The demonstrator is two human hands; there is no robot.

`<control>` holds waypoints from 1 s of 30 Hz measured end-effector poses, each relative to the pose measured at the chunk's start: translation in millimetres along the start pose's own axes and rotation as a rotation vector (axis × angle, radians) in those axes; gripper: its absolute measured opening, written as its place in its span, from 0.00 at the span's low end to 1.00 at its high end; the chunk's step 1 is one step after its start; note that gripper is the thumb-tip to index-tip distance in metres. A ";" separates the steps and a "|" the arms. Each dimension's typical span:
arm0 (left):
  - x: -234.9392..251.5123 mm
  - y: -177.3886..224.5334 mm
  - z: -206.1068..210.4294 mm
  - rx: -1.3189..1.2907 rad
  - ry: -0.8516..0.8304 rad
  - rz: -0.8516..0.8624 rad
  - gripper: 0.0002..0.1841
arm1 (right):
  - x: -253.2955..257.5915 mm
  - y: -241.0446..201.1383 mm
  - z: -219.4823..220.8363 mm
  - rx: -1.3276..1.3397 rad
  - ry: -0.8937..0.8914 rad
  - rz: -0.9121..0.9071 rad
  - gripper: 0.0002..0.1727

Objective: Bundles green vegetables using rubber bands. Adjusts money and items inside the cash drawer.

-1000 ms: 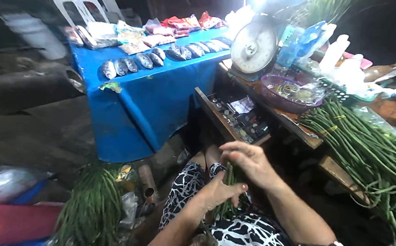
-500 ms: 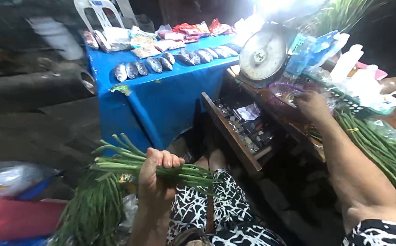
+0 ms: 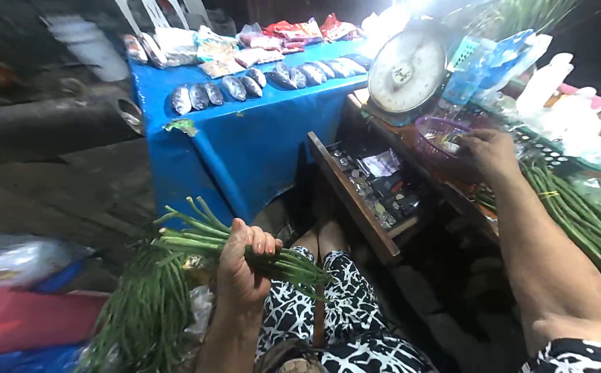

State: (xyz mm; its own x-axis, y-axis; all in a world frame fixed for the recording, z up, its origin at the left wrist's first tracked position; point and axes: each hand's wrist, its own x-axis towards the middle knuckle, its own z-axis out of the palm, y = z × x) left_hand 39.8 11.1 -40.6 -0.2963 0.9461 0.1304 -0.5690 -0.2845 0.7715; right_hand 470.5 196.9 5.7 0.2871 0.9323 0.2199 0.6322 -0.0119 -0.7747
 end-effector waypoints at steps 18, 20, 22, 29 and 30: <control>-7.9 -22.2 -1.8 0.225 -0.198 -0.022 0.09 | -3.5 -7.1 -13.5 0.355 0.250 -0.159 0.17; -8.7 -23.6 -2.1 0.291 -0.251 -0.036 0.07 | -18.2 -17.6 -14.8 0.240 0.196 -0.236 0.25; -12.6 -23.6 2.5 0.357 -0.271 -0.056 0.11 | -41.1 -36.6 -9.1 0.103 0.116 -0.285 0.28; -24.7 -21.6 29.4 0.560 -0.278 -0.345 0.21 | -162.8 -97.7 81.0 0.058 -0.420 -0.646 0.22; -25.9 -20.8 32.7 0.573 -0.263 -0.369 0.16 | -178.2 -100.2 95.4 0.102 -0.466 -0.679 0.22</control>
State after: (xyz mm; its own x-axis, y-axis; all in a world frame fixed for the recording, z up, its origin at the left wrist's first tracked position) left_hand 84.4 -2.5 -39.6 0.0721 0.9912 -0.1112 -0.0842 0.1172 0.9895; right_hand 287.3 66.4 -12.5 -0.4753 0.7796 0.4078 0.4858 0.6191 -0.6171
